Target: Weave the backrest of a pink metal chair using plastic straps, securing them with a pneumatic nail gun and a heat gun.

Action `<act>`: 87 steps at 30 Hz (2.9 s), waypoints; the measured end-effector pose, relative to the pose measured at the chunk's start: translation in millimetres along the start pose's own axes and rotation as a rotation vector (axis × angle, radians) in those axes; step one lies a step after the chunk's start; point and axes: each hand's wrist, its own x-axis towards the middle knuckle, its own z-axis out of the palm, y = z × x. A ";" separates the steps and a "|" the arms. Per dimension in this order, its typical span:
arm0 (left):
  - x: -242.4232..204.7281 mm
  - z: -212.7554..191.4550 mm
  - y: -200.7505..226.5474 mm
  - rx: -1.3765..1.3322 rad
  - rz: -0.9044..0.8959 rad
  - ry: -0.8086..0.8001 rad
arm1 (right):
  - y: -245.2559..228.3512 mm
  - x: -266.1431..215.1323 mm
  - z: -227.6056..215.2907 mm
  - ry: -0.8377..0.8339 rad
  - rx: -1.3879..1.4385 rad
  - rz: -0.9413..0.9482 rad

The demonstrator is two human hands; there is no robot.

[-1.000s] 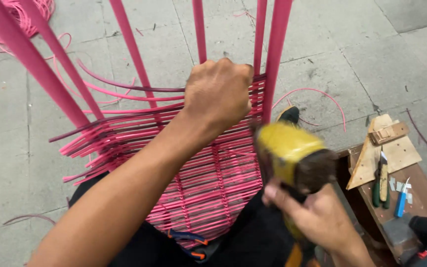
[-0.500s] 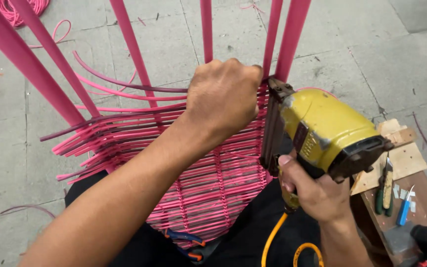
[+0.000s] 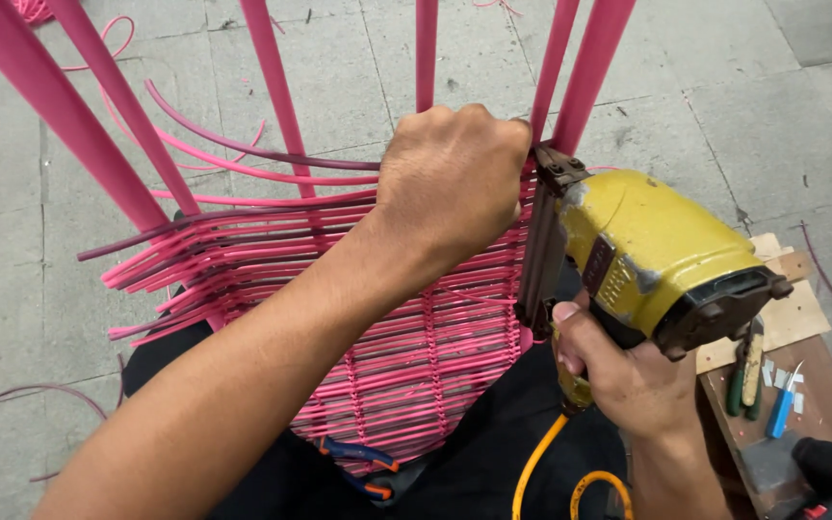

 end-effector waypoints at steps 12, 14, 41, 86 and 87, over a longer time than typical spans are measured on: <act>-1.6 -1.9 -0.2 0.008 0.041 0.093 | -8.2 -1.8 7.6 0.018 -0.026 -0.028; -1.3 -0.2 -0.9 0.013 0.043 0.087 | -9.7 -1.7 9.3 0.019 -0.022 -0.036; -19.6 -13.0 -0.5 -0.100 0.109 0.141 | 29.6 -81.9 -2.1 -0.478 -0.587 -0.167; -73.7 -53.3 -38.4 0.036 0.058 0.320 | -31.0 88.9 78.2 -0.171 -0.245 -0.495; -72.8 -54.0 -38.6 0.043 0.072 0.308 | -31.2 89.8 78.0 -0.168 -0.242 -0.497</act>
